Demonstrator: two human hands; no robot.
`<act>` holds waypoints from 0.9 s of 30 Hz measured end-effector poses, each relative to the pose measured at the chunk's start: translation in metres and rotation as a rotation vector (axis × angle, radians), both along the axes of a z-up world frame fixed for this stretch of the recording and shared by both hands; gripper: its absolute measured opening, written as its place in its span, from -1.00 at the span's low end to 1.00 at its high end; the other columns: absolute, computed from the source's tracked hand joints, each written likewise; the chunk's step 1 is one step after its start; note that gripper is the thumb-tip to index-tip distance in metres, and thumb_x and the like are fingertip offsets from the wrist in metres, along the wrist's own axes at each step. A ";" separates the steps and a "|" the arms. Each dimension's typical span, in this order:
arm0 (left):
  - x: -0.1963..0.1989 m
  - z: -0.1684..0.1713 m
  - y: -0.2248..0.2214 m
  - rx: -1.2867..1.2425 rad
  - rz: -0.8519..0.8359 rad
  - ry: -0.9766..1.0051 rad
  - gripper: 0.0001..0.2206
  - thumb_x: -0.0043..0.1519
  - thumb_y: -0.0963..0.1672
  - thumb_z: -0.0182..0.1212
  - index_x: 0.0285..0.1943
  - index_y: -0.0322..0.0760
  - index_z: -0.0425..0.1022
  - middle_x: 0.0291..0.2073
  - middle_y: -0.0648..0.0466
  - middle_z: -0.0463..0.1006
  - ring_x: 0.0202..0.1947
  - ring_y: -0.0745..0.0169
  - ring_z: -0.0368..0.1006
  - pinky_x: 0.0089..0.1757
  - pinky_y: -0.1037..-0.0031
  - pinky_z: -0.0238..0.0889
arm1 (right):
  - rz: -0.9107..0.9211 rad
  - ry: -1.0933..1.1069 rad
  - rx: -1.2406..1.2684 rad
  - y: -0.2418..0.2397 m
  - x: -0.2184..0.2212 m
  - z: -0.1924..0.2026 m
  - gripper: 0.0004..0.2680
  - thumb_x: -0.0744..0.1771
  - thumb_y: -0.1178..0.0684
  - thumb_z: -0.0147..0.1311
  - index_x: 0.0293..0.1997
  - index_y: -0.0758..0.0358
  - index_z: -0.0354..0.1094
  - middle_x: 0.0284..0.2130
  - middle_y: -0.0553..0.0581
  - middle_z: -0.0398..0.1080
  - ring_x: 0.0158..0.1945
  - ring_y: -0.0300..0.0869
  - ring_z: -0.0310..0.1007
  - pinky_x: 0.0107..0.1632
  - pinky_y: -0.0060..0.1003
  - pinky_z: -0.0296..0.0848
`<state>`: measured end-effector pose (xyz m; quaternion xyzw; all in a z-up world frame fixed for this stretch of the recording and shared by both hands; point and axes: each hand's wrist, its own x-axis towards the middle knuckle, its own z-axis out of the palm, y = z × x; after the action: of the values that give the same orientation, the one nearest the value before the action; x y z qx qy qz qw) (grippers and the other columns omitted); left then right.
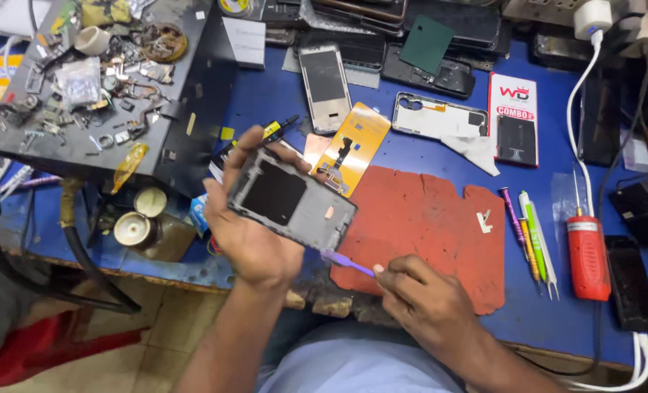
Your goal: The person uses a screwdriver to remove screws from a phone frame, handles small internal components by hand, and uses a purple brush to clean the internal parts of the device on a repair bench.
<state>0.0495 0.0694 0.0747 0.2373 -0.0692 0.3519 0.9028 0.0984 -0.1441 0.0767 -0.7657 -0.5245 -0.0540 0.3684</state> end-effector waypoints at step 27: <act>0.005 -0.004 -0.007 -0.094 -0.022 0.082 -0.39 0.41 0.19 -0.12 0.46 -0.25 0.27 -0.01 -0.07 0.52 0.00 -0.03 0.48 0.04 -0.02 0.41 | 0.011 -0.188 -0.015 -0.043 0.030 -0.010 -0.76 0.20 0.22 0.31 -0.06 0.23 0.55 -0.34 0.11 0.43 -0.44 -0.18 0.47 -0.43 -0.28 0.41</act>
<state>0.0548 0.0621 0.0711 0.2081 -0.0181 0.3348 0.9188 0.1279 -0.1873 0.0665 -0.7569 -0.5615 -0.1197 0.3122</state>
